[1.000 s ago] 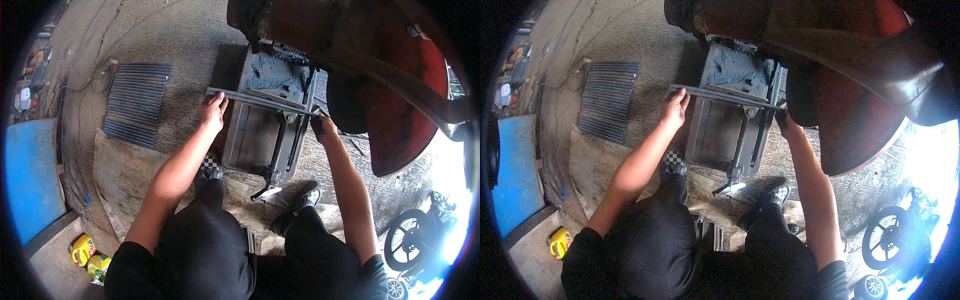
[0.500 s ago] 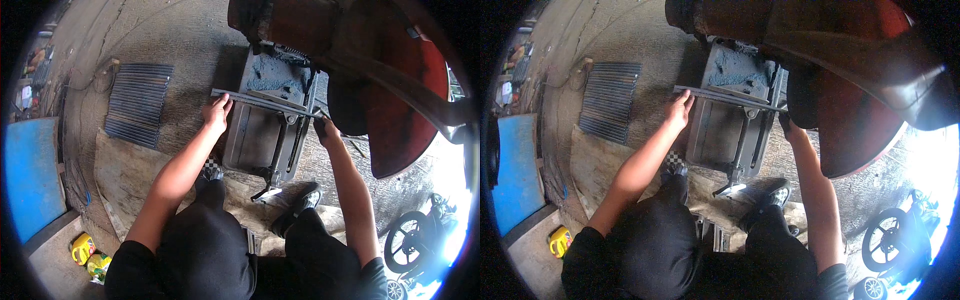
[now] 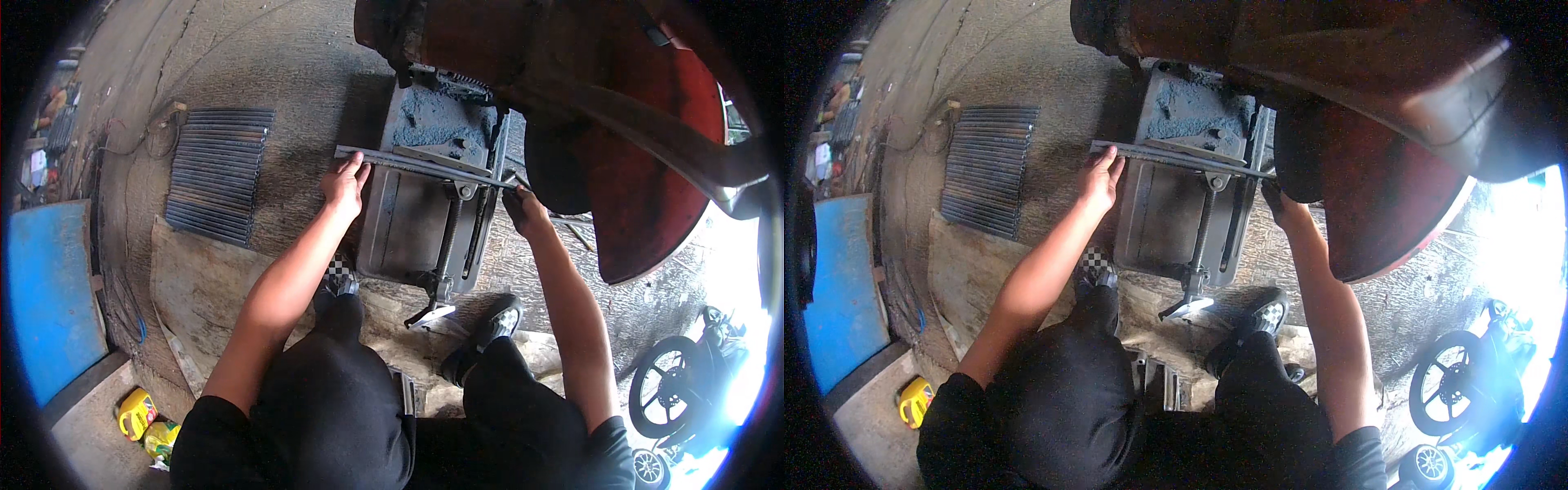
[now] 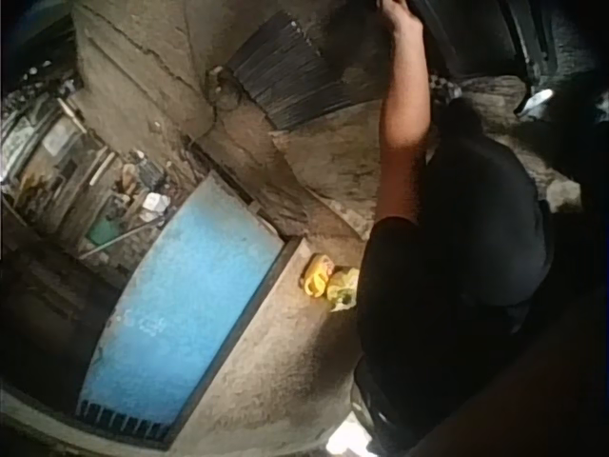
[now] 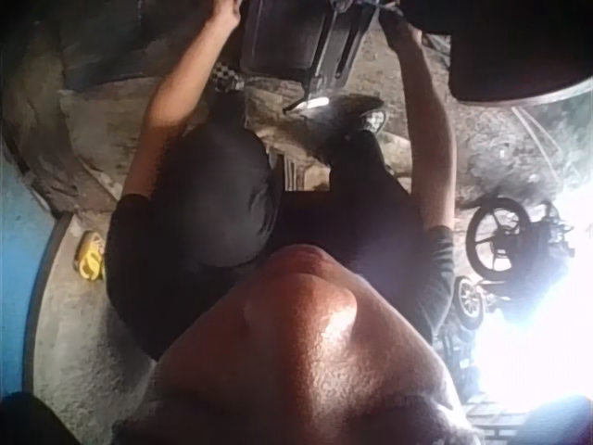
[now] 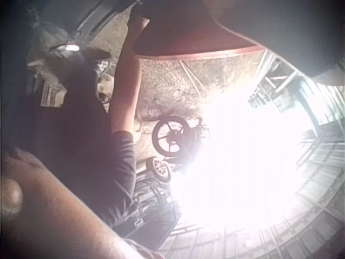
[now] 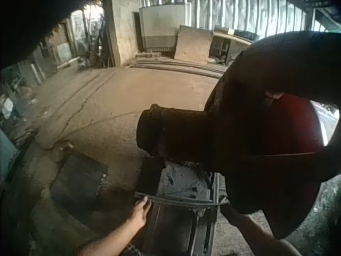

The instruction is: The person is using a metal chop saw to cut metal rods to length.

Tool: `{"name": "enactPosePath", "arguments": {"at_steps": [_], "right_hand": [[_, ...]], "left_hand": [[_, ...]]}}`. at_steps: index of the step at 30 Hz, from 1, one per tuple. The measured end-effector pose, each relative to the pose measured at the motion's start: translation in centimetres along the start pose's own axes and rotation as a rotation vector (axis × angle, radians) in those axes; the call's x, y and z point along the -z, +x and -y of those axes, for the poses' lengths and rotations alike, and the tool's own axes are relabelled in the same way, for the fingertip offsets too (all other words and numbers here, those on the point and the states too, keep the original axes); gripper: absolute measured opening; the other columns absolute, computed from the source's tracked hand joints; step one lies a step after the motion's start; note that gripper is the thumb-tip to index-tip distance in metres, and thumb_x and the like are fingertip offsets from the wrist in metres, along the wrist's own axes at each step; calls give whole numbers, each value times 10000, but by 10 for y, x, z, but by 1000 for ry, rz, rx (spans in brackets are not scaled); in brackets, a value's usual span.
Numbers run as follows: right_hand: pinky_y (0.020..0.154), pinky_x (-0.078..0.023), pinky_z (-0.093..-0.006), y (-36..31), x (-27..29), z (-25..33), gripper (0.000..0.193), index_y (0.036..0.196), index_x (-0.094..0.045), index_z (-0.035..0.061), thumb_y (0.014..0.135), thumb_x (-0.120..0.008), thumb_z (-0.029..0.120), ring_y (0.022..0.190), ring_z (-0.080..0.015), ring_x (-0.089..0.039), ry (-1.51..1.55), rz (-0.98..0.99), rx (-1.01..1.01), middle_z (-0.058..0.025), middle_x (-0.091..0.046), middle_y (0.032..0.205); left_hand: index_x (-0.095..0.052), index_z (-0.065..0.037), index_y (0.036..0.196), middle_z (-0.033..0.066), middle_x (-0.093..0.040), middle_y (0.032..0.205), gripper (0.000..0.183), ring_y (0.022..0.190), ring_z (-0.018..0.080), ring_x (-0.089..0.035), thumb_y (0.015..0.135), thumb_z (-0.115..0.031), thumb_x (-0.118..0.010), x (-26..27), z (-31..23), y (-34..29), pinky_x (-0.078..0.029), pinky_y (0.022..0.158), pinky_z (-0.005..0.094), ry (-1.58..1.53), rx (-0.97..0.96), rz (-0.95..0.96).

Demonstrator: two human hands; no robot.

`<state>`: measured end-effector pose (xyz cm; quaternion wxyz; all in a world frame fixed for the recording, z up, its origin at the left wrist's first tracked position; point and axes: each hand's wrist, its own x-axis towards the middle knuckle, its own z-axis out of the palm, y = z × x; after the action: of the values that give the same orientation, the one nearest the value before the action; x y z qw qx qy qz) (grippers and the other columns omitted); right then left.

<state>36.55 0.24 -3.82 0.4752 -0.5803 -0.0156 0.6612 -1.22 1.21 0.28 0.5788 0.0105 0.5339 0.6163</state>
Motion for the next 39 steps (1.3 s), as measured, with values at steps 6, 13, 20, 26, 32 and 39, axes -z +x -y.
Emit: {"name": "enactPosePath", "arguments": {"at_steps": [6, 13, 20, 26, 32, 39], "right_hand": [[768, -589, -356, -7, -8, -1, 149, 994, -522, 6, 941, -536, 145, 817, -259, -661, -64, -26, 79, -141, -623, 890], [767, -591, -340, 3, 11, -15, 142, 988, -526, 3, 935, -535, 135, 813, -246, -649, -839, 157, 726, -136, -599, 910], [759, -590, -313, 7, 15, -16, 116, 987, -546, 22, 930, -558, 122, 859, -228, -653, -553, 203, 713, -129, -620, 946], [737, -594, -315, 18, 28, -24, 97, 979, -538, 30, 930, -564, 110, 823, -217, -651, -1299, 154, 1420, -112, -611, 914], [724, -599, -315, 10, 15, -20, 98, 975, -515, 33, 929, -564, 104, 805, -211, -649, -1181, 219, 1296, -104, -594, 871], [735, -595, -301, -9, -1, -15, 105, 962, -504, 25, 919, -569, 95, 812, -222, -651, -279, 59, 310, -112, -584, 886]], "left_hand": [[-575, -36, 964, 56, -620, 970, 193, 930, 169, -598, 817, 3, -693, -2, -1, 0, -550, 884, 345, 27, -5, -19], [-579, -37, 963, 62, -624, 978, 186, 929, 169, -603, 820, -1, -691, 3, 2, 5, -551, 884, 338, 46, 15, -5], [-582, -56, 954, 41, -633, 970, 187, 917, 167, -613, 816, -13, -700, 2, 0, 3, -551, 874, 332, 36, -24, -9], [-579, -50, 956, 42, -628, 959, 188, 918, 169, -607, 816, -13, -700, 0, -1, 0, -555, 867, 324, 48, -1, -16], [-574, -46, 936, 46, -623, 944, 187, 884, 170, -611, 810, -10, -706, 1, -2, 0, -573, 822, 310, 33, -10, -6], [-569, -20, 991, 90, -605, 1027, 225, 992, 207, -585, 810, -5, -702, 0, -4, 1, -523, 940, 353, 33, 17, -18]]}}
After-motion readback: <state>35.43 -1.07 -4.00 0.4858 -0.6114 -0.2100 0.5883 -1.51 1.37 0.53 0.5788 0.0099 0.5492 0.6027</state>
